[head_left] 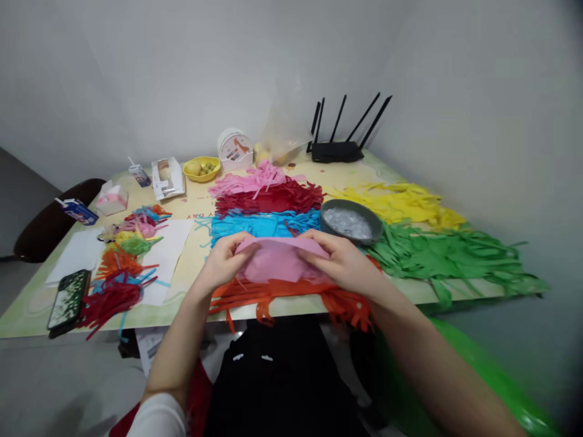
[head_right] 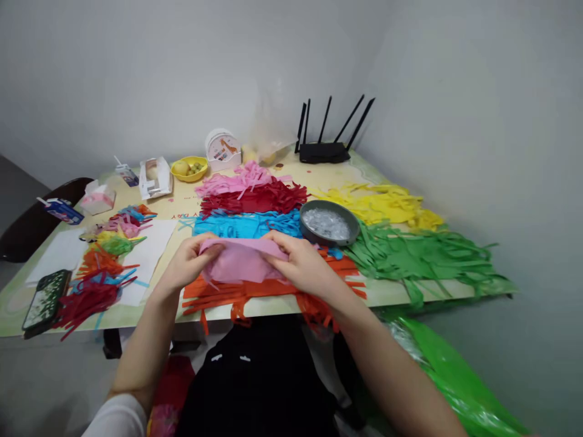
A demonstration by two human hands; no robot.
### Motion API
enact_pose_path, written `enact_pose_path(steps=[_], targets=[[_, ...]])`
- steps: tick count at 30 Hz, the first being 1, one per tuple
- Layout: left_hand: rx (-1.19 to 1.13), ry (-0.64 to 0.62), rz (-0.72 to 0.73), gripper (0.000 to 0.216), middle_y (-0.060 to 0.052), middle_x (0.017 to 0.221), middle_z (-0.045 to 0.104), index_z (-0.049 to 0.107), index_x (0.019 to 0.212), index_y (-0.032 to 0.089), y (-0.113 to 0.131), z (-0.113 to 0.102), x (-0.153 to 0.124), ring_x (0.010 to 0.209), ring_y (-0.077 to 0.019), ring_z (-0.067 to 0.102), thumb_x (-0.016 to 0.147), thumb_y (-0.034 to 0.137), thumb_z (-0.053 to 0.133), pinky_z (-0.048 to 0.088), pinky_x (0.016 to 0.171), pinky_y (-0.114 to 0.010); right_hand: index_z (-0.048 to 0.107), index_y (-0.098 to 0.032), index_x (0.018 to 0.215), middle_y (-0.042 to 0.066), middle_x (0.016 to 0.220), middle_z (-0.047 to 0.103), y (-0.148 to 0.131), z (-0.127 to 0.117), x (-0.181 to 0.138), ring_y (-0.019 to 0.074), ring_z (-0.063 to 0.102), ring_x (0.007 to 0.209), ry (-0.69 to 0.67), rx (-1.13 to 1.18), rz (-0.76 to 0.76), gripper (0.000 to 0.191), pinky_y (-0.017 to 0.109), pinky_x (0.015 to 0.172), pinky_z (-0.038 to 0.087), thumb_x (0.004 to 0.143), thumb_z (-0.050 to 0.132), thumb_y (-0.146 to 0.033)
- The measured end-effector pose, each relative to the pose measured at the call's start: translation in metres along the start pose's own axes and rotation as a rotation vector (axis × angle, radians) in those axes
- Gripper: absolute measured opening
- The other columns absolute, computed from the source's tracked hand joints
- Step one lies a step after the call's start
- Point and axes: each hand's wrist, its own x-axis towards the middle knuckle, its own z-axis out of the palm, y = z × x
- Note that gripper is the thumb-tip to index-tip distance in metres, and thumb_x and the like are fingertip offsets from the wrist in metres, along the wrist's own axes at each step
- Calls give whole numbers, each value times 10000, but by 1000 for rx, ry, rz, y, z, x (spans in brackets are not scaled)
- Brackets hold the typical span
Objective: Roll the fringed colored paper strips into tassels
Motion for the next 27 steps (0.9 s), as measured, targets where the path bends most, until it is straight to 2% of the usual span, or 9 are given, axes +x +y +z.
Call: enact_pose_path(steps=[5, 9, 12, 15, 18, 20, 22, 25, 27], targets=[[-227, 27, -15, 233, -45, 973, 727, 736, 911, 224, -11, 13, -9, 887, -201, 640, 765, 256, 558, 487, 787, -291, 666, -223, 963, 38, 970, 712, 18, 6, -19, 195, 676, 907, 83, 147, -33, 325, 289, 782, 524, 736, 462, -111], [-427, -19, 13, 165, -53, 761, 694, 738, 706, 180, -23, 15, -14, 729, -171, 603, 709, 223, 578, 455, 690, -275, 728, -224, 893, 23, 900, 734, 27, 10, -26, 156, 684, 835, 45, 277, -99, 366, 254, 762, 521, 757, 440, -43], [-537, -51, 59, 151, -38, 693, 630, 698, 643, 156, -26, 13, -16, 642, -133, 536, 722, 225, 590, 407, 626, -253, 751, -226, 884, 26, 878, 730, 27, 9, -25, 148, 672, 823, -13, 301, -197, 362, 250, 762, 516, 805, 458, -29], [-510, -77, 81, 168, -31, 692, 595, 667, 649, 145, -25, 7, -18, 642, -130, 512, 754, 230, 567, 387, 633, -256, 758, -230, 955, 44, 920, 718, 23, 3, -21, 160, 663, 875, -83, 282, -260, 321, 270, 804, 514, 876, 483, -84], [-396, -144, 96, 143, -43, 783, 607, 667, 729, 146, -22, -4, -20, 719, -152, 532, 762, 242, 566, 396, 683, -267, 739, -226, 1050, 68, 1004, 698, 21, -4, -18, 186, 655, 946, -176, 263, -238, 249, 295, 833, 512, 932, 520, -234], [-332, -247, 124, 205, -66, 877, 626, 688, 839, 147, -20, -10, -21, 788, -180, 553, 773, 307, 578, 408, 720, -283, 723, -213, 1102, 85, 1046, 682, 22, -7, -17, 208, 648, 980, -232, 269, -228, 307, 310, 832, 513, 943, 528, -389], [-272, -302, 139, 273, -78, 896, 635, 693, 877, 143, -17, -12, -23, 805, -192, 559, 795, 382, 592, 414, 733, -291, 727, -200, 1081, 89, 1028, 680, 21, -6, -17, 206, 649, 956, -226, 265, -228, 357, 307, 814, 514, 943, 522, -457], [-167, -150, 68, 267, -29, 735, 599, 626, 711, 147, -13, -3, -23, 677, -142, 514, 801, 395, 669, 395, 661, -259, 731, -197, 944, 63, 899, 697, 17, 0, -18, 169, 648, 855, -113, 191, -226, 210, 274, 776, 504, 945, 552, -306], [-104, -9, 39, 256, 0, 711, 581, 595, 709, 154, -11, 4, -24, 639, -119, 489, 760, 356, 743, 386, 630, -238, 704, -198, 879, 44, 831, 697, 12, 4, -20, 157, 645, 800, -55, 122, -211, 136, 260, 745, 501, 917, 575, -215]])
